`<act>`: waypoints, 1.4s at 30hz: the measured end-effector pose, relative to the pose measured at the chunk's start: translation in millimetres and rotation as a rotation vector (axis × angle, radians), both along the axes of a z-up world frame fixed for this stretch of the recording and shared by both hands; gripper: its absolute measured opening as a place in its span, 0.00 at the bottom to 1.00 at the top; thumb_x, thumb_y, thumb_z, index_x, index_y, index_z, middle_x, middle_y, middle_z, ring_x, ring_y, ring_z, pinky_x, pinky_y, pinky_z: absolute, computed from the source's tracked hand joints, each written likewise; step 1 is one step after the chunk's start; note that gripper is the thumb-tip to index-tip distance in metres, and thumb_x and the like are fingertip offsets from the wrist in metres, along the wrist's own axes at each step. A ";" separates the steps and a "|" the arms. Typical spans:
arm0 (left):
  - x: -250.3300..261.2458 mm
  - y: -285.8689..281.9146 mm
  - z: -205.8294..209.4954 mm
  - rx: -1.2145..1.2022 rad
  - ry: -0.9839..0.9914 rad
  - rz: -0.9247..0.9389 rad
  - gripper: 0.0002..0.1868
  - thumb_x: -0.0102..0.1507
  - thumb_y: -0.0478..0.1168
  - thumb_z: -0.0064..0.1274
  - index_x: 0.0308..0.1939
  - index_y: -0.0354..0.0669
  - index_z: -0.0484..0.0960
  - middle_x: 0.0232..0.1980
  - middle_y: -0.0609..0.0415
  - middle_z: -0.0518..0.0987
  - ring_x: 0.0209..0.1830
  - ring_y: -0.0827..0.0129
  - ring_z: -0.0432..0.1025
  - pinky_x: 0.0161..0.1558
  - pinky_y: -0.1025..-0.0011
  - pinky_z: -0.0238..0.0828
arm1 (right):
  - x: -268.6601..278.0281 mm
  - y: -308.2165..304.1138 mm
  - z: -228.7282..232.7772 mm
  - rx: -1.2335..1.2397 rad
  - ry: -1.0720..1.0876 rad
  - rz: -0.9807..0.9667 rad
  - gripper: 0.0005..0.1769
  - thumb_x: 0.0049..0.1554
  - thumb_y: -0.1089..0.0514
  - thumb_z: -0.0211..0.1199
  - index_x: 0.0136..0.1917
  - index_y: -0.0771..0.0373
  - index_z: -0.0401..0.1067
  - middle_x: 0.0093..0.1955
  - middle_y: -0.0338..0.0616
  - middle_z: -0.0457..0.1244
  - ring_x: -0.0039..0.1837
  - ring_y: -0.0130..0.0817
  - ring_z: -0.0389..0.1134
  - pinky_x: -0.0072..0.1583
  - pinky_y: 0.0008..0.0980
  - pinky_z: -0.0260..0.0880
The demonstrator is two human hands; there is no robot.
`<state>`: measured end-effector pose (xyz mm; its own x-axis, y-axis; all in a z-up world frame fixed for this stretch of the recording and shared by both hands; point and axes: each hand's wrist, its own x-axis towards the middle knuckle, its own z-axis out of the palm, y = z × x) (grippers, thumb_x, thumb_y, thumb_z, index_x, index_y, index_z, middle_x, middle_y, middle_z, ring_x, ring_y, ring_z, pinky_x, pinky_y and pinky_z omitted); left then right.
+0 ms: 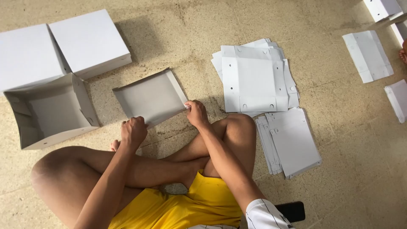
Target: Folding and assembling cardboard boxes from flat sheets by bending flaps and tucking them into slots.
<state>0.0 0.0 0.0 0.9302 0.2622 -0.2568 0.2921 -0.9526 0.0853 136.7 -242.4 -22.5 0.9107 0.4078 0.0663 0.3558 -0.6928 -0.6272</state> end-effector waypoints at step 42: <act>-0.6 -24.5 22.9 0.235 -0.067 -0.627 0.21 0.52 0.52 0.70 0.44 0.54 0.81 0.44 0.61 0.78 0.49 0.69 0.74 0.48 0.72 0.73 | -15.2 30.7 -8.3 -0.532 0.019 0.213 0.45 0.65 0.44 0.41 0.79 0.81 0.35 0.81 0.79 0.29 0.83 0.70 0.29 0.75 0.72 0.33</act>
<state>-0.6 -24.5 22.9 0.9366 -0.2908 -0.1953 -0.3211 -0.9356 -0.1467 121.5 -211.7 -30.9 0.8038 0.5551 -0.2139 0.5142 -0.8292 -0.2194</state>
